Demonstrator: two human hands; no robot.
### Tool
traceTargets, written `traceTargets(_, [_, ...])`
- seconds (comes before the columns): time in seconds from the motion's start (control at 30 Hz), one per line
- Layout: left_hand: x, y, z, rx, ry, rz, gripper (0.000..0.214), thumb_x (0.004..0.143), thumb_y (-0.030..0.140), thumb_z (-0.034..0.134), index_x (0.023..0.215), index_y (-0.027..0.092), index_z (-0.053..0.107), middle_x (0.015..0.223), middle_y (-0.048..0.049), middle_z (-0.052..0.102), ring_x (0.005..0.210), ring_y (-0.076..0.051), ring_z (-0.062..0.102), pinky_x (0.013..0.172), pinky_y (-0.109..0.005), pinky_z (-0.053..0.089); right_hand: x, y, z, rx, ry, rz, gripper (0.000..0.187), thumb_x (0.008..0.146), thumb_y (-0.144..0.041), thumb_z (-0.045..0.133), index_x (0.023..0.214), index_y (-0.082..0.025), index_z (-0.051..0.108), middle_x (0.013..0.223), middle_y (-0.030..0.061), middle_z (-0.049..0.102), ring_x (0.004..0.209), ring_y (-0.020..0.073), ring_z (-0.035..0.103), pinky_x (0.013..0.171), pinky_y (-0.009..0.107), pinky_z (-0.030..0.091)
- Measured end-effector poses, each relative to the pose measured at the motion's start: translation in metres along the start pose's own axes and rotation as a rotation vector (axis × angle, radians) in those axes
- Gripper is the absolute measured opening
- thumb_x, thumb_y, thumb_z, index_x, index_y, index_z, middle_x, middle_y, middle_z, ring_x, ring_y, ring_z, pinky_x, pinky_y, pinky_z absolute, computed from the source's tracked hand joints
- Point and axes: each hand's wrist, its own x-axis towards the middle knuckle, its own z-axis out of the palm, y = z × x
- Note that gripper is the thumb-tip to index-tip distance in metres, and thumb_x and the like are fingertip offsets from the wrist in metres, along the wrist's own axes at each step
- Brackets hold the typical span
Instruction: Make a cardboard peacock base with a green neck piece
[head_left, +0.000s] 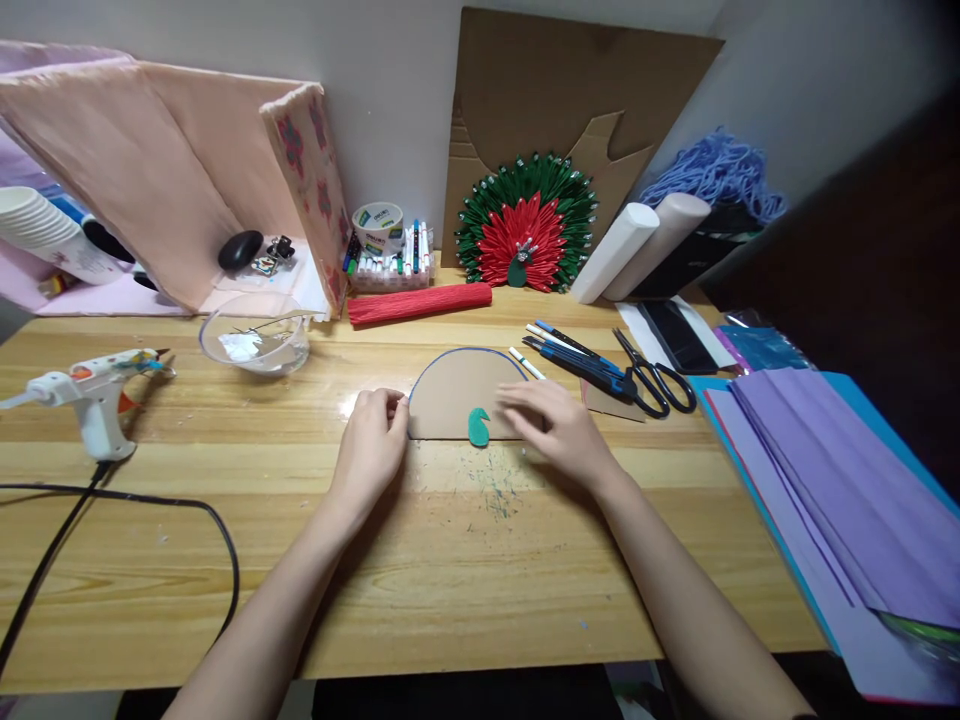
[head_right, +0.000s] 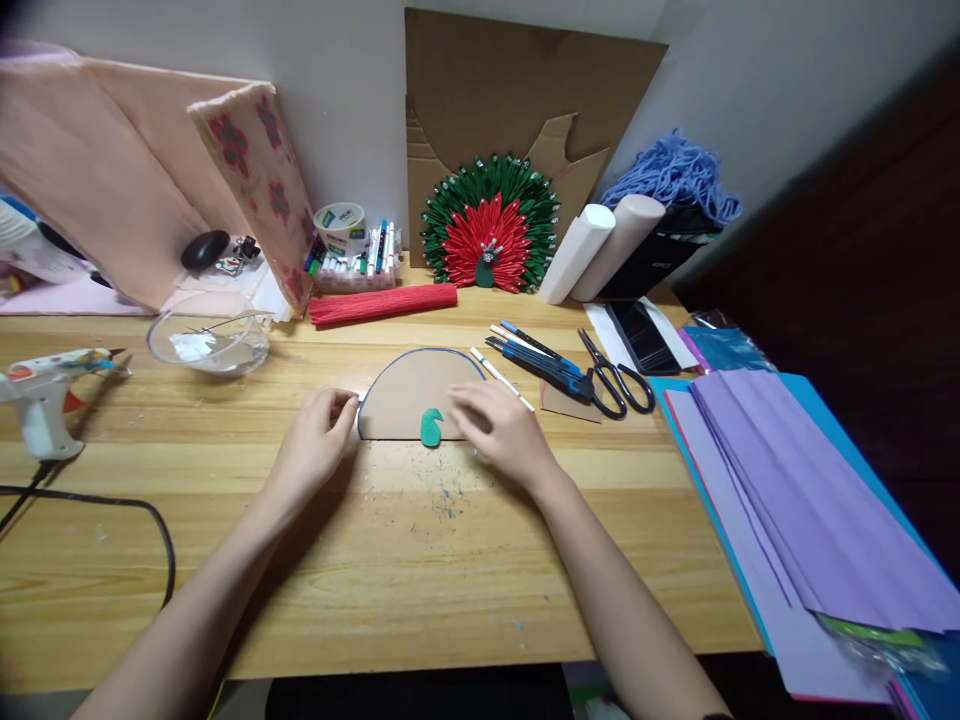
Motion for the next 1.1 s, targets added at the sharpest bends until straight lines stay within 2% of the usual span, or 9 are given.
traceTargets(0.07, [0.000,-0.002,0.002,-0.082,0.008,-0.048,0.027,0.084,0.036,0.045,0.095,0.016,0.057,0.096,-0.0106,0.061,0.087,-0.022,0.058,0.078,-0.036,0.045,-0.001,0.009,-0.007,0.004,0.099,0.219,0.023,0.085,-0.027,0.050,0.103,-0.020,0.063,0.105,0.0079,0.063,0.096,0.0211,0.060,0.087,0.040,0.049])
traceTargets(0.13, [0.001,-0.005,0.005,-0.228,-0.036,-0.133,0.029,0.081,0.037,0.049,0.099,0.015,0.055,0.094,-0.0105,0.062,0.080,-0.020,0.060,0.068,-0.033,0.048,-0.003,0.017,-0.011,-0.003,0.052,0.304,0.026,0.083,-0.031,0.054,0.106,-0.021,0.062,0.108,0.0092,0.060,0.098,0.0229,0.059,0.087,0.041,0.049])
traceTargets(0.33, [0.003,0.001,0.002,-0.640,-0.176,-0.338,0.030,0.071,0.035,0.061,0.091,0.013,0.055,0.068,-0.0008,0.057,0.051,-0.010,0.050,0.043,-0.019,0.038,-0.010,0.017,-0.012,-0.109,-0.246,0.177,0.063,0.068,-0.041,0.069,0.126,-0.026,0.049,0.137,0.0109,0.041,0.128,0.0300,0.036,0.103,0.048,0.034])
traceTargets(0.47, [0.000,0.017,-0.008,-0.967,-0.287,-0.415,0.030,0.069,0.037,0.063,0.058,0.016,0.045,0.044,0.0096,0.031,0.036,-0.002,0.026,0.037,-0.014,0.019,-0.007,0.012,-0.012,-0.098,-0.203,0.076,0.053,0.074,-0.031,0.064,0.124,-0.024,0.052,0.130,0.0101,0.052,0.121,0.0264,0.045,0.100,0.045,0.038])
traceTargets(0.6, [-0.002,0.027,-0.020,-1.218,-0.379,-0.395,0.037,0.072,0.050,0.058,0.070,0.013,0.055,0.053,0.0035,0.047,0.038,-0.003,0.030,0.036,-0.014,0.021,-0.005,0.005,-0.018,-0.005,0.032,-0.043,0.028,0.083,-0.019,0.051,0.108,-0.023,0.064,0.107,0.0057,0.068,0.102,0.0216,0.060,0.093,0.038,0.044])
traceTargets(0.7, [-0.002,0.025,-0.025,-1.205,-0.247,-0.225,0.051,0.077,0.057,0.050,0.081,0.009,0.064,0.062,-0.0015,0.053,0.047,-0.006,0.041,0.042,-0.016,0.033,-0.004,-0.003,-0.023,0.179,0.314,0.115,0.020,0.084,-0.026,0.053,0.096,-0.021,0.069,0.090,0.0044,0.071,0.083,0.0206,0.064,0.077,0.033,0.049])
traceTargets(0.8, [-0.002,0.022,-0.023,-1.124,-0.035,-0.172,0.044,0.077,0.051,0.055,0.087,0.010,0.066,0.075,-0.0041,0.059,0.061,-0.009,0.052,0.055,-0.017,0.044,-0.002,-0.013,-0.023,0.507,0.356,0.299,0.024,0.085,-0.036,0.054,0.095,-0.020,0.069,0.086,0.0033,0.070,0.077,0.0195,0.064,0.069,0.029,0.050])
traceTargets(1.0, [-0.012,0.029,-0.005,-1.246,-0.269,-0.152,0.045,0.076,0.048,0.060,0.107,0.015,0.061,0.109,-0.0112,0.064,0.097,-0.022,0.061,0.083,-0.032,0.048,0.001,-0.026,-0.006,0.836,0.203,0.418,0.028,0.080,-0.041,0.059,0.093,-0.018,0.070,0.084,0.0046,0.071,0.077,0.0198,0.064,0.068,0.028,0.050])
traceTargets(1.1, [-0.016,0.029,0.001,-1.243,-0.257,-0.174,0.044,0.075,0.038,0.066,0.113,0.016,0.059,0.113,-0.0112,0.064,0.105,-0.024,0.059,0.091,-0.034,0.045,0.001,-0.033,0.000,0.871,0.154,0.437,0.028,0.081,-0.041,0.059,0.090,-0.017,0.069,0.083,0.0050,0.071,0.076,0.0192,0.064,0.065,0.027,0.051])
